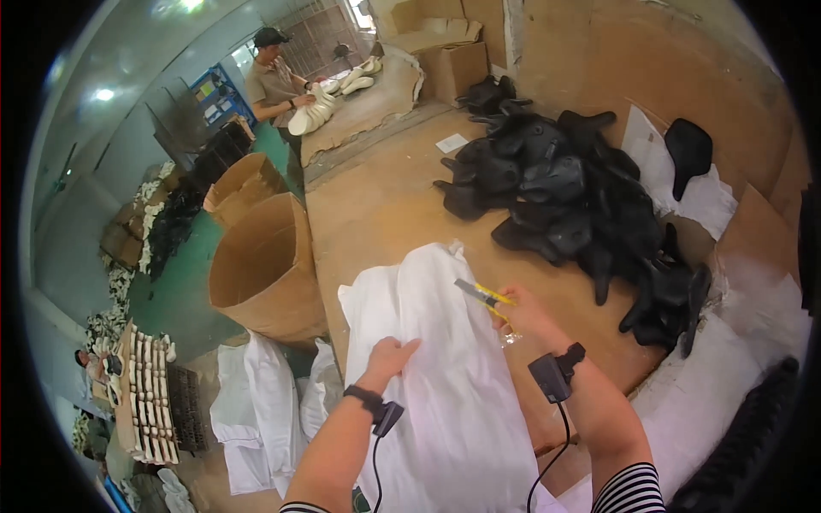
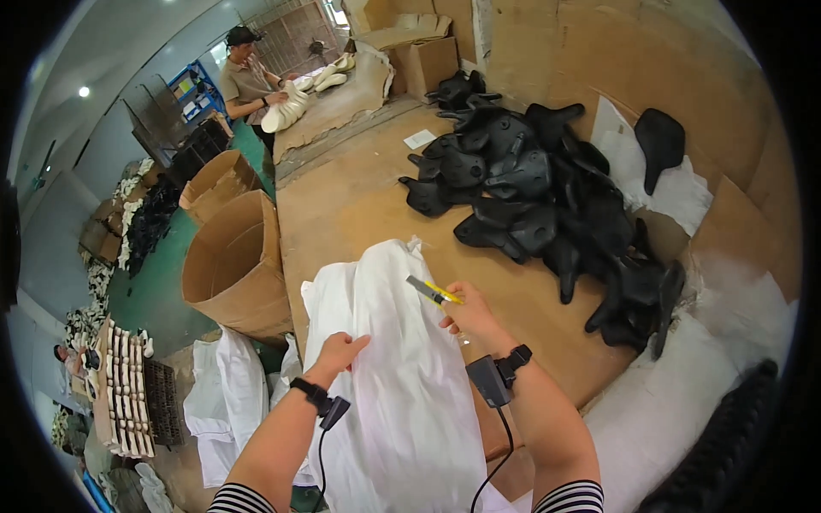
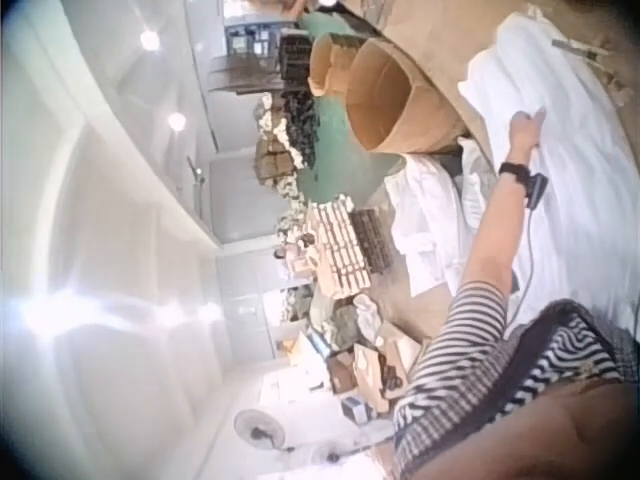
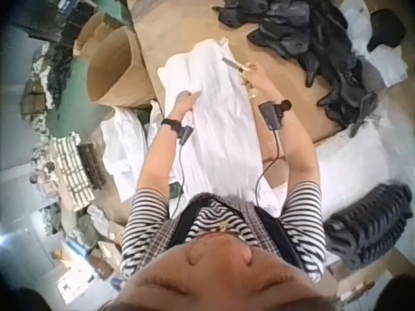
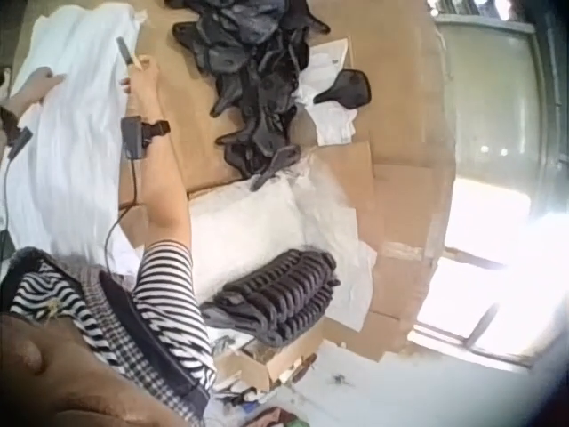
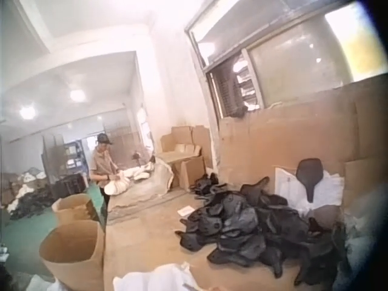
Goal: The recorder uses a utility knife to open large white bags and extract black accordion-style bellows and seat components in a manufacturing setting.
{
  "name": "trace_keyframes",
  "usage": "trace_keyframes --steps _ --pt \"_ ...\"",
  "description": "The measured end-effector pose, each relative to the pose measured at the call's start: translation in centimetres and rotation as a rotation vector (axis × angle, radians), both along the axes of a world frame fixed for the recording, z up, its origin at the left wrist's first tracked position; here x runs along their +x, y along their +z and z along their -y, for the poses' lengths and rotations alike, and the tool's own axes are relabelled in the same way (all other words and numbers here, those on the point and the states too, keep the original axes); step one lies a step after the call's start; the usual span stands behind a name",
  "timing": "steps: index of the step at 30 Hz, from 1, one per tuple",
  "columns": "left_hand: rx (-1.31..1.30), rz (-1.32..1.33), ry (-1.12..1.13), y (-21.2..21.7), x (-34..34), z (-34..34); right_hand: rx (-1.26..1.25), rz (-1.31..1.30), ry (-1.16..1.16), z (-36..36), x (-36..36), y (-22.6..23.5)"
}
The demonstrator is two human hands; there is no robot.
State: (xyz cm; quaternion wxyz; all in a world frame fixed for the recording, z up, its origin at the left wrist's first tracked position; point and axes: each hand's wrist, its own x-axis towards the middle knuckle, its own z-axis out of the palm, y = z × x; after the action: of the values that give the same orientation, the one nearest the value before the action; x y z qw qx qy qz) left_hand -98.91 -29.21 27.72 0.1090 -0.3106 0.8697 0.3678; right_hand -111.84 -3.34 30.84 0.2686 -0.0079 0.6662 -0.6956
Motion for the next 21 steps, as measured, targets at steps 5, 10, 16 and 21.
trace_keyframes --steps 5,10,16,21 --pt "-0.342 -0.041 -0.099 -2.7 -2.2 1.8 0.081 -0.095 0.12 5.4 -1.1 -1.1" --pt "-0.263 -0.264 -0.05 -0.1 -1.6 2.5 0.113 -0.458 -0.039 9.5 -3.9 -3.9" --pt "-0.264 -0.318 -0.036 2.2 -0.9 2.7 0.316 -0.327 0.028 13.1 -2.9 -1.8" --pt "-0.143 -0.404 0.027 2.1 -0.3 3.7 0.257 -0.175 0.188 10.7 3.0 -0.9"
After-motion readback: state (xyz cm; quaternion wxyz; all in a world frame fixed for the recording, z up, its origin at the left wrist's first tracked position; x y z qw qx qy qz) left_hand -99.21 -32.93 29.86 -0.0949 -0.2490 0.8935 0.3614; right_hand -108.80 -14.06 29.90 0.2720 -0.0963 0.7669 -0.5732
